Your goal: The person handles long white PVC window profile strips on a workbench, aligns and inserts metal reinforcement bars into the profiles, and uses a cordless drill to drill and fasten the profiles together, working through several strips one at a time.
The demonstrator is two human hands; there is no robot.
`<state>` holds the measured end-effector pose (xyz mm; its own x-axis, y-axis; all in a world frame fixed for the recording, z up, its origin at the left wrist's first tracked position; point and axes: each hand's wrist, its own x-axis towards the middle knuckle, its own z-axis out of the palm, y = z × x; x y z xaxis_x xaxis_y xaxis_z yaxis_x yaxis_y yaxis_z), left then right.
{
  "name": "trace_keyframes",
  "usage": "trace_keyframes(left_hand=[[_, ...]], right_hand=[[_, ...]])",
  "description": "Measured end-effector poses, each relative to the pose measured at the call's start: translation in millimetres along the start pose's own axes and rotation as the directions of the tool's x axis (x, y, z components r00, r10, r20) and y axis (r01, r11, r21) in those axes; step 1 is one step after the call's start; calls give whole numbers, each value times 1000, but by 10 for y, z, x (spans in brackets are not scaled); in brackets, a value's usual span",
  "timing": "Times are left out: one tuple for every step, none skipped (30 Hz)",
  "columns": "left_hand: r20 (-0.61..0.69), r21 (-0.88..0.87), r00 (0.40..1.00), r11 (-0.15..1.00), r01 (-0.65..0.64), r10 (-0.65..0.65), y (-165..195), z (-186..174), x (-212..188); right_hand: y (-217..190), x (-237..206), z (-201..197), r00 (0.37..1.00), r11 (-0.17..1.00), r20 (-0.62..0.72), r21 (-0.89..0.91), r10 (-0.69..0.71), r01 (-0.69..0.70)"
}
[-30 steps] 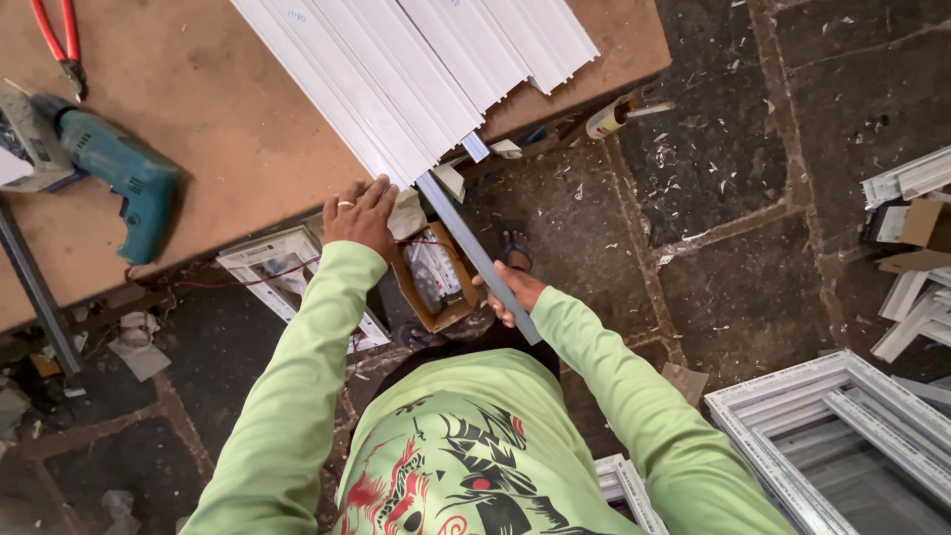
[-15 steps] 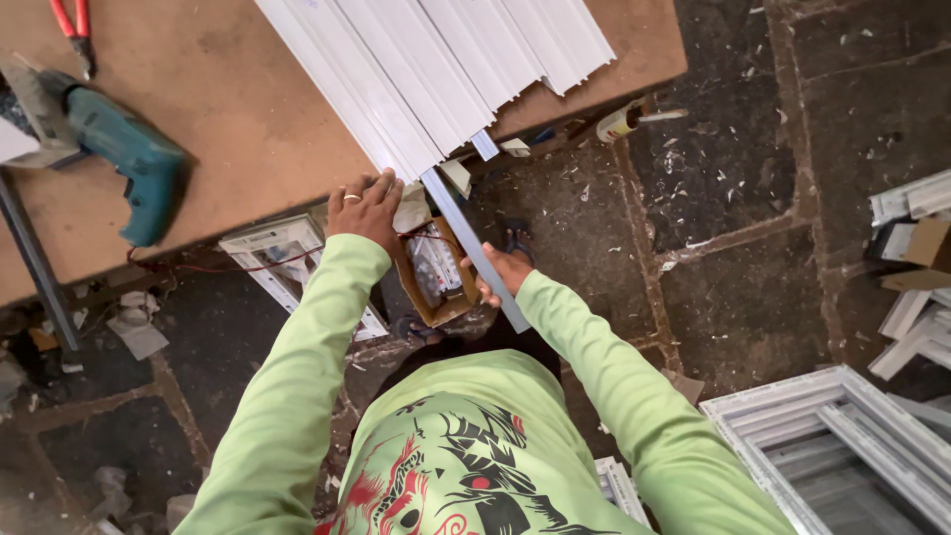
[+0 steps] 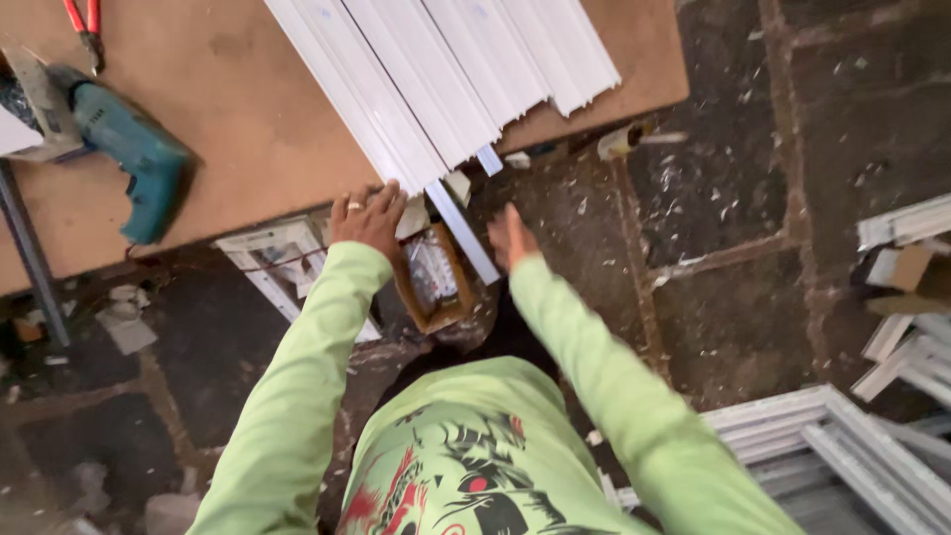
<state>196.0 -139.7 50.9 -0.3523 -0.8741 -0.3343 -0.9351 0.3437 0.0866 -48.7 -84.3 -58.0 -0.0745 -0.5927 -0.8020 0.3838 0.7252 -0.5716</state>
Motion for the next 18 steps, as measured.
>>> trace_keyframes(left_hand=[[-62, 13, 998, 1000, -21, 22, 3, 1, -1], [-109, 25, 993, 999, -35, 37, 4, 7, -1], [-144, 39, 988, 998, -46, 51, -3, 24, -21], [-137, 28, 989, 998, -48, 51, -9, 44, -51], [-146, 23, 988, 998, -53, 56, -22, 64, -53], [-158, 19, 986, 998, -58, 60, -35, 87, -59], [-165, 10, 985, 998, -57, 58, -50, 111, -66], [-170, -1, 984, 998, -62, 61, -59, 137, -70], [-178, -11, 982, 998, -69, 66, -65, 163, -67], [-168, -12, 984, 998, -66, 63, -69, 189, -60], [-157, -13, 986, 998, -62, 60, -69, 213, -54], [-144, -14, 988, 998, -57, 54, -70, 235, -48], [-160, -18, 986, 998, -56, 52, -64, 248, -49], [-179, -21, 983, 998, -56, 51, -63, 251, -43], [-199, -25, 979, 998, -55, 49, -54, 228, -43], [-218, -14, 975, 999, -51, 47, -40, 193, -53], [-237, -2, 970, 999, -49, 47, -8, 125, -76], [-259, 11, 964, 999, -50, 51, 31, 29, -91]], right_hand=[[150, -160, -97, 993, 966, -32, 236, 113, -103], [319, -337, -185, 990, 922, 47, 362, 132, -140], [487, -517, -253, 980, 855, 127, 481, 151, -194], [595, -625, -259, 981, 819, 152, 543, 122, -186], [650, -674, -225, 981, 779, 177, 604, 76, -169], [661, -685, -165, 979, 734, 200, 661, 24, -154], [635, -661, -85, 977, 732, 211, 665, 9, -150], [565, -593, 7, 977, 727, 215, 671, -6, -144], [469, -508, 100, 975, 722, 220, 678, -24, -135], [365, -420, 194, 973, 722, 229, 680, -43, -128], [254, -322, 287, 969, 722, 238, 681, -61, -121], [161, -237, 375, 966, 722, 247, 682, -75, -118], [80, -163, 456, 961, 731, 260, 673, -91, -113], [7, -96, 526, 956, 740, 274, 664, -110, -105], [-72, -100, 573, 949, 749, 288, 655, -130, -96], [-122, -105, 589, 964, 771, 252, 629, -80, -101], [-170, -115, 573, 977, 789, 212, 605, -33, -105], [-243, -130, 536, 986, 806, 169, 582, 7, -106]])
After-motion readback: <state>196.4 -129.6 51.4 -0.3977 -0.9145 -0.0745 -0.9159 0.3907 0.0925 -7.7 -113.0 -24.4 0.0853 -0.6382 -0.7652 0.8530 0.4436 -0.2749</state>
